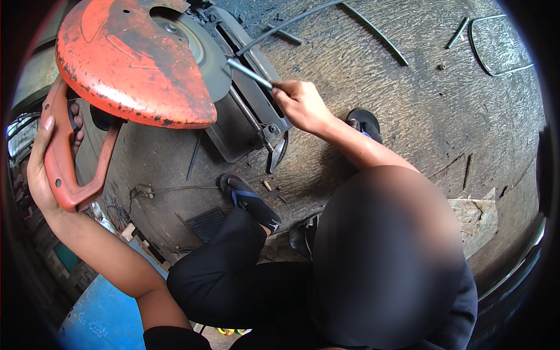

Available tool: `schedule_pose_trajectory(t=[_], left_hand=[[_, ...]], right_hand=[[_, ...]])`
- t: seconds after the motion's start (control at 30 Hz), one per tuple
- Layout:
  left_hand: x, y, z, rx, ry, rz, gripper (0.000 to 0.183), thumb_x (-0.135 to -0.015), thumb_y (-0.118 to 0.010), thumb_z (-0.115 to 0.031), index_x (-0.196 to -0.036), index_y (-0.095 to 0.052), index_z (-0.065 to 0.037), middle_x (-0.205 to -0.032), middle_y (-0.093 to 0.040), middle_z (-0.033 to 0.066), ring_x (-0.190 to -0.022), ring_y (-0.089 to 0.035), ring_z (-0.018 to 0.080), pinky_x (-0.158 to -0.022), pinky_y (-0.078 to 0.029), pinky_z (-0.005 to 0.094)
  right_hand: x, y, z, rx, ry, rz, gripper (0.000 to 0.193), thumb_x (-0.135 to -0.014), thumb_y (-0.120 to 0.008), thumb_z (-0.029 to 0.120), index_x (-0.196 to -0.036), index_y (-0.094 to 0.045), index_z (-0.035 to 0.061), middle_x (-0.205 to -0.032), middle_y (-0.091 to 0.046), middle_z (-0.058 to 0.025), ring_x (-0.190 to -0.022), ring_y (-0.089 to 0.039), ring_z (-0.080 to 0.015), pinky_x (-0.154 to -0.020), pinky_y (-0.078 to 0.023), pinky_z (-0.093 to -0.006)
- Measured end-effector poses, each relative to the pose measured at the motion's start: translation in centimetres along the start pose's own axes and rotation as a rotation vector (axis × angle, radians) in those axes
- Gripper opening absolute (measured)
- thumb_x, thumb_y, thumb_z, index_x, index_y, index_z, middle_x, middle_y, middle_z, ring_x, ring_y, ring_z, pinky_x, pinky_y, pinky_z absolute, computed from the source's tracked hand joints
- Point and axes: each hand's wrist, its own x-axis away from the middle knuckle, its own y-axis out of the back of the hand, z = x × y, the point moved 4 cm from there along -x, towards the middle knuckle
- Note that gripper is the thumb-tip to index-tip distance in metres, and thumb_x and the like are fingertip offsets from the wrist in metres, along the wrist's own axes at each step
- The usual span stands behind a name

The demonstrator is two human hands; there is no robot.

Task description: Cutting a metal rod using an abrasive chop saw in a fabrication setting.

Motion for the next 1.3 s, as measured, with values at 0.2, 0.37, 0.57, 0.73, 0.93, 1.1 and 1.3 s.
schedule_pose_trajectory(t=[0.2,0.37,0.57,0.73,0.93,1.1,1.3], left_hand=[[0.0,0.2,-0.1,0.039,0.062,0.01,0.045,-0.09,-0.058,-0.022,-0.125,-0.049,0.005,-0.105,-0.064,0.0122,-0.089,-0.062,0.0162,-0.076,-0.049,0.025],[0.3,-0.3,-0.4,0.05,0.046,-0.045,0.047,-0.09,-0.058,-0.025,-0.125,-0.049,0.005,-0.107,-0.063,0.0135,-0.09,-0.062,0.0178,-0.08,-0.049,0.0275],[0.4,-0.4,-0.2,0.066,0.04,-0.079,0.049,-0.09,-0.057,-0.028,-0.125,-0.049,0.005,-0.109,-0.062,0.0137,-0.092,-0.062,0.0181,-0.082,-0.048,0.0285],[0.1,-0.1,-0.3,0.052,0.024,-0.055,0.048,-0.091,-0.054,-0.028,-0.125,-0.048,0.005,-0.109,-0.062,0.0129,-0.093,-0.062,0.0177,-0.081,-0.049,0.0285],[0.0,0.0,-0.3,0.062,0.03,-0.056,0.047,-0.092,-0.054,-0.027,-0.126,-0.048,0.004,-0.114,-0.06,0.0138,-0.096,-0.062,0.0201,-0.084,-0.048,0.0301],[0.5,-1.4,-0.7,0.093,0.034,-0.123,0.052,-0.09,-0.055,-0.029,-0.129,-0.047,0.005,-0.118,-0.059,0.0158,-0.099,-0.059,0.0212,-0.087,-0.044,0.0308],[0.3,-0.8,-0.7,0.1,0.027,-0.11,0.051,-0.09,-0.055,-0.028,-0.129,-0.047,0.005,-0.122,-0.057,0.0141,-0.102,-0.059,0.0218,-0.09,-0.045,0.0327]], right_hand=[[-0.2,0.3,0.6,0.08,0.2,-0.164,0.024,-0.084,-0.057,0.013,-0.102,-0.066,0.0005,-0.084,-0.064,-0.0228,-0.078,-0.064,-0.0382,-0.073,-0.05,-0.0421],[-0.1,0.1,0.5,0.126,0.193,-0.16,0.024,-0.083,-0.06,0.013,-0.103,-0.067,0.0033,-0.083,-0.064,-0.0209,-0.076,-0.064,-0.0363,-0.07,-0.051,-0.0417],[0.1,-0.3,-0.2,0.098,0.248,-0.138,0.023,-0.083,-0.062,0.013,-0.103,-0.068,0.0034,-0.08,-0.064,-0.0217,-0.071,-0.065,-0.0339,-0.065,-0.051,-0.0388],[0.1,-0.2,0.4,0.039,0.142,-0.056,0.025,-0.083,-0.061,0.013,-0.105,-0.067,0.001,-0.072,-0.06,-0.0255,-0.061,-0.066,-0.0297,-0.059,-0.05,-0.0357],[0.1,-0.1,0.1,0.001,0.142,-0.043,0.026,-0.083,-0.061,0.012,-0.106,-0.066,-0.0004,-0.069,-0.056,-0.028,-0.056,-0.065,-0.0239,-0.057,-0.049,-0.0337],[0.0,-0.1,0.0,-0.036,0.15,-0.002,0.027,-0.083,-0.06,0.012,-0.106,-0.065,-0.0029,-0.068,-0.056,-0.0279,-0.054,-0.063,-0.0237,-0.058,-0.048,-0.0339],[0.1,0.2,0.5,-0.002,0.082,0.082,0.029,-0.084,-0.061,0.014,-0.107,-0.064,-0.003,-0.072,-0.06,-0.0271,-0.053,-0.061,-0.0249,-0.059,-0.049,-0.0346]])
